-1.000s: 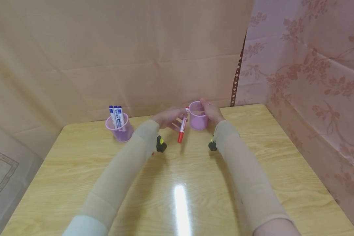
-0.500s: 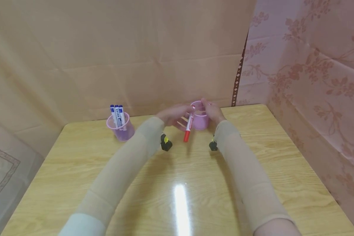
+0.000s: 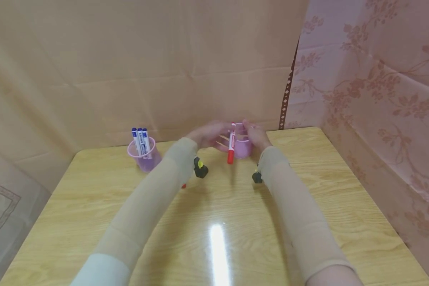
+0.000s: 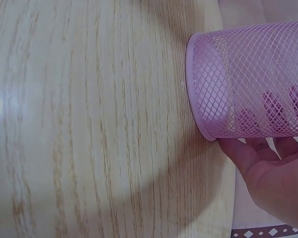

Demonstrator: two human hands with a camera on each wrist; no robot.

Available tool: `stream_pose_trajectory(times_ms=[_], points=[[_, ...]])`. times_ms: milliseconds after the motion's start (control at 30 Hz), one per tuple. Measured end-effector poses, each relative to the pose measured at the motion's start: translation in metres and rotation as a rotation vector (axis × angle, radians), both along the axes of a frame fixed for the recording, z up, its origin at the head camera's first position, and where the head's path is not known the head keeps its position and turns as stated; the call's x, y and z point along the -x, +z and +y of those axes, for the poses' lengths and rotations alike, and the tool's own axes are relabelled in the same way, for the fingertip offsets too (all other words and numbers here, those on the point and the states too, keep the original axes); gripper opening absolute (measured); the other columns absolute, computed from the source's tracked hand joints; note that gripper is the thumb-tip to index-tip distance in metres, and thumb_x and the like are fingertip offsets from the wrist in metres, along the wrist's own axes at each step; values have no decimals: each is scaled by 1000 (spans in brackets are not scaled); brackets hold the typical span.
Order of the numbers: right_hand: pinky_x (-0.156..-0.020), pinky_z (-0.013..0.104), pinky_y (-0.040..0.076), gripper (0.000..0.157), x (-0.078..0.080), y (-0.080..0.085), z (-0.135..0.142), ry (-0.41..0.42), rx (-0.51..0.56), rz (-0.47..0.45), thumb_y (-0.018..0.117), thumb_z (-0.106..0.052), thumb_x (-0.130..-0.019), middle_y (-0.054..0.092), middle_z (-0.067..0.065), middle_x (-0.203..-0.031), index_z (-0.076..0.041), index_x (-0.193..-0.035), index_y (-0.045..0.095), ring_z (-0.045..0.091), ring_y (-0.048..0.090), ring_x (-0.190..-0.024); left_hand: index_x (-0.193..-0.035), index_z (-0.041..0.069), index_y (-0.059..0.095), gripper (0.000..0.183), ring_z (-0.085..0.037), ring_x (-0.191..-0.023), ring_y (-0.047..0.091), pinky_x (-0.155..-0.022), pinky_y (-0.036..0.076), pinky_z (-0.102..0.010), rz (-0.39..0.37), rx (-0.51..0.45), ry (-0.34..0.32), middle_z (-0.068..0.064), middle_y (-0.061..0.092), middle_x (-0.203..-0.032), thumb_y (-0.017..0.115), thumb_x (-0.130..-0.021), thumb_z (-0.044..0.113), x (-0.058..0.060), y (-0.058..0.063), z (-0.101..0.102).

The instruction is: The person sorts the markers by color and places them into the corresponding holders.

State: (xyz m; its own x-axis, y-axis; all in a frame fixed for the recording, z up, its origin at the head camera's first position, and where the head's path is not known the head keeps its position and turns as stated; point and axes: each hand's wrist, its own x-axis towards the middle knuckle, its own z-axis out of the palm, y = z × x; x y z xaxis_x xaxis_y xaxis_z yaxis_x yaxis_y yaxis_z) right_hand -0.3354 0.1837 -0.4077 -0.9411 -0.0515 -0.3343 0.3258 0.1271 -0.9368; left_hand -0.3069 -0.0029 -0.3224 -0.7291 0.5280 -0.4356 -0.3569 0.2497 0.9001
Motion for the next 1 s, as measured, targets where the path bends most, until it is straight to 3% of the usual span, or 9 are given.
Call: stream_pose_trajectory(times_ms=[233, 400, 567, 700, 800, 900, 1000], points=[[-113, 47, 38, 67, -1, 2, -1, -4, 28, -5, 38, -54, -106, 43, 18, -153, -5, -152, 42, 34, 44, -137, -142, -4, 46, 44, -42, -119, 58, -75, 61, -38, 11, -87, 38, -27, 52, -138, 45, -108, 25, 1, 4, 1], [-113, 47, 38, 66, -3, 3, -1, 5, 30, 7, 38, -52, -107, 41, 19, -155, -4, -153, 41, 36, 43, -138, -144, -8, 40, 47, -47, -127, 53, -74, 62, -39, 8, -169, 64, -33, 46, -143, 44, -109, 23, 3, 6, 5], [-113, 46, 38, 67, -3, 5, -2, 8, 18, 17, 38, -52, -107, 41, 20, -155, -3, -154, 39, 36, 43, -138, -143, -9, 39, 46, -46, -123, 57, -73, 62, -40, 11, -195, 91, -32, 49, -140, 42, -109, 22, 4, 9, 7], [-114, 47, 37, 68, -4, 6, -2, 10, 34, 8, 38, -52, -107, 40, 20, -156, -4, -155, 38, 37, 42, -140, -130, -5, 49, 34, -44, -118, 60, -71, 62, -40, 13, -193, 130, -32, 48, -142, 42, -109, 22, 3, 11, 9], [-113, 47, 38, 67, -4, 6, -2, 5, 27, 8, 38, -52, -107, 41, 20, -155, -3, -153, 40, 37, 43, -139, -113, 3, 54, 23, -35, -100, 68, -71, 62, -40, 23, -192, 169, -29, 54, -136, 43, -109, 23, 3, 10, 10], [-112, 46, 40, 66, -4, 5, -3, -5, 16, 8, 38, -52, -107, 43, 20, -153, -3, -152, 42, 36, 44, -138, -106, 6, 55, 21, -26, -86, 68, -71, 62, -39, 27, -196, 192, -23, 60, -124, 45, -109, 24, 3, 10, 11], [-111, 45, 40, 67, -4, 5, -3, -9, 5, 8, 38, -52, -107, 44, 20, -152, -3, -152, 42, 35, 45, -136, -108, 6, 56, 22, -29, -95, 67, -72, 62, -38, 31, -182, 196, -21, 60, -120, 47, -108, 26, 2, 12, 11]])
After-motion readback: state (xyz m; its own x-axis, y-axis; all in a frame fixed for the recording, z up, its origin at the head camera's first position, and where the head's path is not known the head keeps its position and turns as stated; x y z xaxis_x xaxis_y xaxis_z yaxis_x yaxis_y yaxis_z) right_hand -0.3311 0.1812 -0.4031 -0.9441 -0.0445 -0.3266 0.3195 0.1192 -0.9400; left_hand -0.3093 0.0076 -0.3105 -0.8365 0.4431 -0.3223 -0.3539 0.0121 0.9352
